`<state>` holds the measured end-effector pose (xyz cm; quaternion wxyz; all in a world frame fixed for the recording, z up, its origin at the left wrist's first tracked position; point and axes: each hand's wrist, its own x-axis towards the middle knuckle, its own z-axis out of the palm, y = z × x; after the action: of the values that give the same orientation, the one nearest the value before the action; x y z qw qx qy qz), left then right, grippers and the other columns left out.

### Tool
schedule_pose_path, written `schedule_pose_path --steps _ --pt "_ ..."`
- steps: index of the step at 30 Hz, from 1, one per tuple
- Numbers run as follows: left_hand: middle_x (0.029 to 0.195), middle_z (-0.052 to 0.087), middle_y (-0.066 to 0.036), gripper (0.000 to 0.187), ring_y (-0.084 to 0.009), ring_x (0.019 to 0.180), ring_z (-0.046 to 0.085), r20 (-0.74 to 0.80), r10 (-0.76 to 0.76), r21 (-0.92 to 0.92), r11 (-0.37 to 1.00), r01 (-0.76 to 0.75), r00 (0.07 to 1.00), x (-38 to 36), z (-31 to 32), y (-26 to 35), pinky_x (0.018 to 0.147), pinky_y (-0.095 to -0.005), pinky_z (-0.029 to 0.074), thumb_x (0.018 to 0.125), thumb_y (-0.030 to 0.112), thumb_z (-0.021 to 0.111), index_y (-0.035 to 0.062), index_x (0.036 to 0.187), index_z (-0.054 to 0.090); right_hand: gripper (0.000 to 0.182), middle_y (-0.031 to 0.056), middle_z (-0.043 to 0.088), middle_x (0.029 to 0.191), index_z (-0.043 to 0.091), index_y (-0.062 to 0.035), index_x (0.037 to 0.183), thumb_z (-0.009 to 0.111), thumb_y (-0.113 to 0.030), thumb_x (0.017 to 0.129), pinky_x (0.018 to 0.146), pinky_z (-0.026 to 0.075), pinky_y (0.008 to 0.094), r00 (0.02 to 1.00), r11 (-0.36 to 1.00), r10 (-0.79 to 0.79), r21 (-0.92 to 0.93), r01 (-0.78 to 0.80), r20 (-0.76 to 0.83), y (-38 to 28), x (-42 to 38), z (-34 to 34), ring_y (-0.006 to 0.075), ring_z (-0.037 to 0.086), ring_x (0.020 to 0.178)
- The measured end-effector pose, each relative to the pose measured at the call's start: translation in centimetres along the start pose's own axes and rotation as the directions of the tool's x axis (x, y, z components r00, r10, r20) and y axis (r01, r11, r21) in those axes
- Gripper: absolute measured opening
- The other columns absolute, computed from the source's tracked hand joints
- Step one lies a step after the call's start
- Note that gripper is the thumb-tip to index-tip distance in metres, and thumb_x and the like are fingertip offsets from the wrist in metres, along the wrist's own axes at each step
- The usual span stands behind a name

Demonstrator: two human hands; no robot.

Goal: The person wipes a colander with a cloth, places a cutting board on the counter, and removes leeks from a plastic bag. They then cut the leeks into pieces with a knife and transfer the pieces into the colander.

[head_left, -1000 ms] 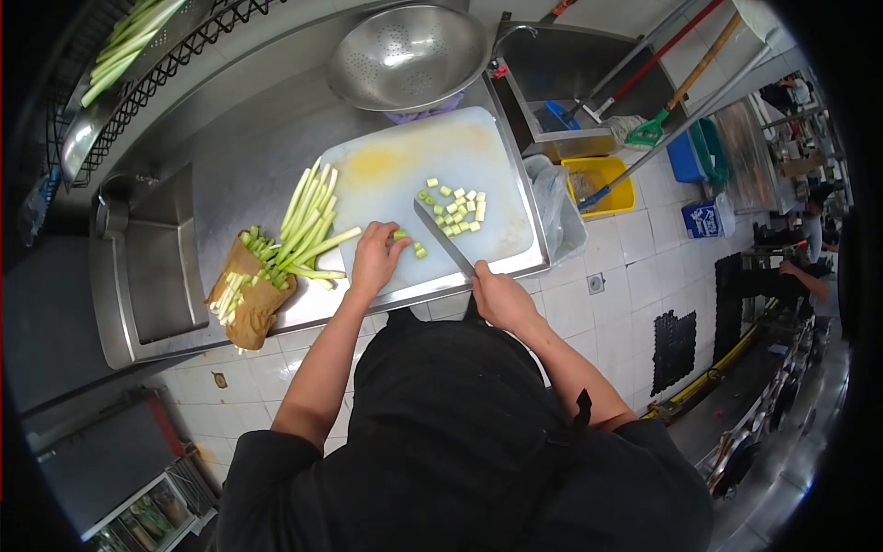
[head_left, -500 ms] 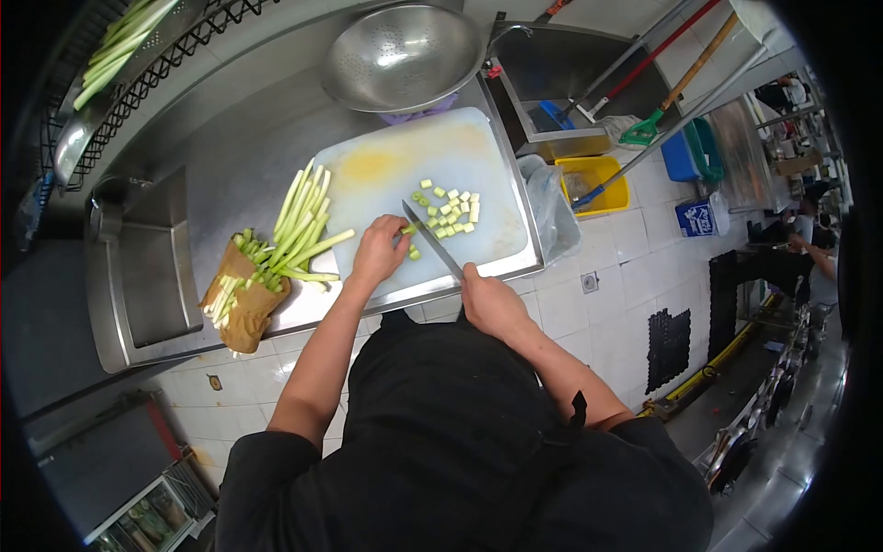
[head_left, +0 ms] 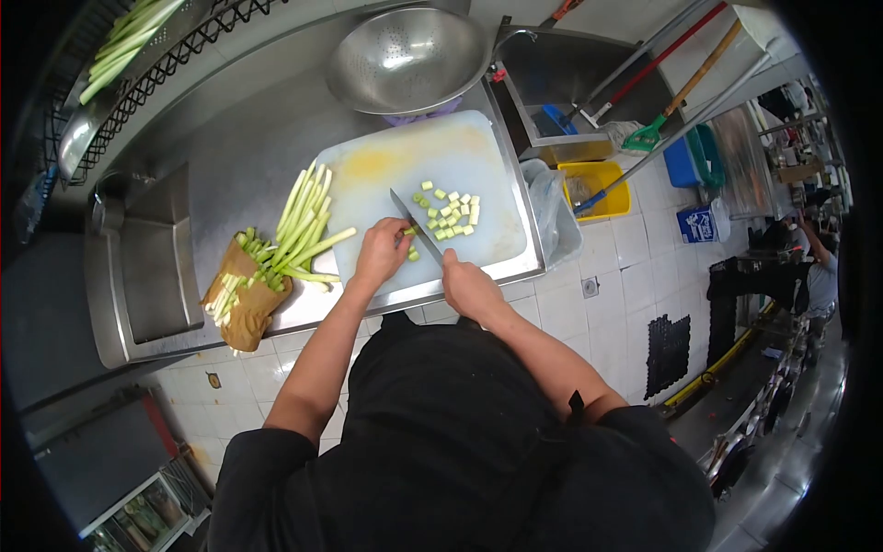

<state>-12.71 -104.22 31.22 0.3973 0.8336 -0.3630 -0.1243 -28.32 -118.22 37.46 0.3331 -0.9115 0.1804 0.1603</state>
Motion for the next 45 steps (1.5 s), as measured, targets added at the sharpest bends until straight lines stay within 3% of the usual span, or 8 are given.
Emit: schedule_pose_path --steps 8,14,18,22,25,29,35,45 --pt "0.100 0.066 -0.016 0.022 -0.0318 0.086 0.066 -0.082 -0.159 -0.006 0.987 0.159 0.984 -1.5 -1.3 0.3 0.076 -0.0403 0.054 0.084 0.005 0.072 -0.0002 0.106 0.069 0.017 0.0338 0.064 0.078 0.046 0.0021 0.104 0.051 -0.014 0.100 0.075 0.048 0.0614 0.996 0.969 -0.034 0.242 0.053 -0.084 1.6 -2.6 -3.2 0.0554 0.062 0.079" --pt "0.103 0.066 -0.014 0.024 -0.0278 0.084 0.063 -0.176 0.216 0.242 0.955 -0.171 0.960 0.0 -0.4 0.4 0.077 -0.0382 0.054 0.085 0.004 0.071 0.0009 0.109 0.067 0.019 0.0108 0.056 0.059 0.051 0.0003 0.106 0.051 -0.019 0.104 0.042 0.046 0.0385 0.986 0.729 0.088 0.664 -0.162 0.144 3.0 -3.3 -4.3 0.0228 0.056 0.044" --pt "0.110 0.068 -0.013 0.019 -0.0249 0.093 0.066 -0.145 -0.208 -0.116 0.974 0.192 0.967 1.2 -1.2 0.6 0.081 -0.0368 0.053 0.093 0.010 0.067 0.0018 0.110 0.067 0.023 0.0004 0.047 0.057 0.053 -0.0026 0.121 0.050 -0.020 0.106 0.035 0.040 0.0274 0.962 0.504 0.004 0.830 -0.237 0.273 3.2 -3.9 -4.2 0.0094 0.045 0.040" --pt "0.118 0.066 -0.014 0.028 -0.0206 0.103 0.065 0.378 -0.475 -0.892 0.043 0.450 0.795 1.1 -3.1 3.5 0.092 -0.0382 0.052 0.101 0.021 0.061 -0.0008 0.118 0.062 0.029 -0.0009 0.047 0.058 0.053 -0.0061 0.130 0.053 -0.021 0.106 0.035 0.042 0.0269 0.933 0.354 -0.078 0.885 -0.302 0.350 2.9 -3.8 -3.5 0.0097 0.045 0.040" --pt "0.111 0.069 -0.012 0.028 -0.0203 0.098 0.068 0.434 -0.399 -0.898 -0.124 0.422 0.808 0.4 -2.6 3.7 0.087 -0.0364 0.055 0.103 0.025 0.058 0.0013 0.117 0.061 0.028 -0.0013 0.047 0.058 0.053 -0.0074 0.130 0.053 -0.021 0.106 0.036 0.043 0.0269 0.930 0.371 -0.072 0.875 -0.311 0.361 2.6 -3.0 -3.1 0.0099 0.045 0.040" --pt "0.112 0.068 -0.013 0.026 -0.0211 0.097 0.068 0.426 -0.450 -0.898 -0.106 0.426 0.785 -0.9 -1.9 1.6 0.088 -0.0360 0.055 0.103 0.021 0.058 0.0004 0.117 0.062 0.029 -0.0014 0.047 0.058 0.052 -0.0077 0.132 0.053 -0.021 0.106 0.036 0.043 0.0270 0.922 0.405 -0.060 0.854 -0.328 0.383 3.0 -3.4 -3.5 0.0098 0.045 0.040" --pt "0.112 0.066 -0.014 0.028 -0.0268 0.098 0.066 0.100 -0.219 -0.114 0.966 0.230 0.971 -2.8 -1.2 3.0 0.083 -0.0355 0.055 0.087 0.006 0.073 0.0019 0.114 0.069 0.030 0.0013 0.048 0.058 0.051 -0.0037 0.131 0.051 -0.020 0.105 0.036 0.042 0.0293 0.969 0.413 0.088 0.877 -0.245 0.229 5.9 -5.7 -4.7 0.0114 0.046 0.040" --pt "0.103 0.066 -0.018 0.025 -0.0332 0.089 0.067 0.129 -0.167 0.071 0.985 0.159 0.977 -1.5 0.9 6.1 0.081 -0.0395 0.055 0.084 0.006 0.075 0.0003 0.108 0.071 0.024 0.0017 0.049 0.058 0.053 -0.0028 0.122 0.051 -0.018 0.104 0.036 0.041 0.0298 0.964 0.336 0.255 0.928 -0.162 0.076 12.5 -11.5 -5.7 0.0116 0.045 0.038"
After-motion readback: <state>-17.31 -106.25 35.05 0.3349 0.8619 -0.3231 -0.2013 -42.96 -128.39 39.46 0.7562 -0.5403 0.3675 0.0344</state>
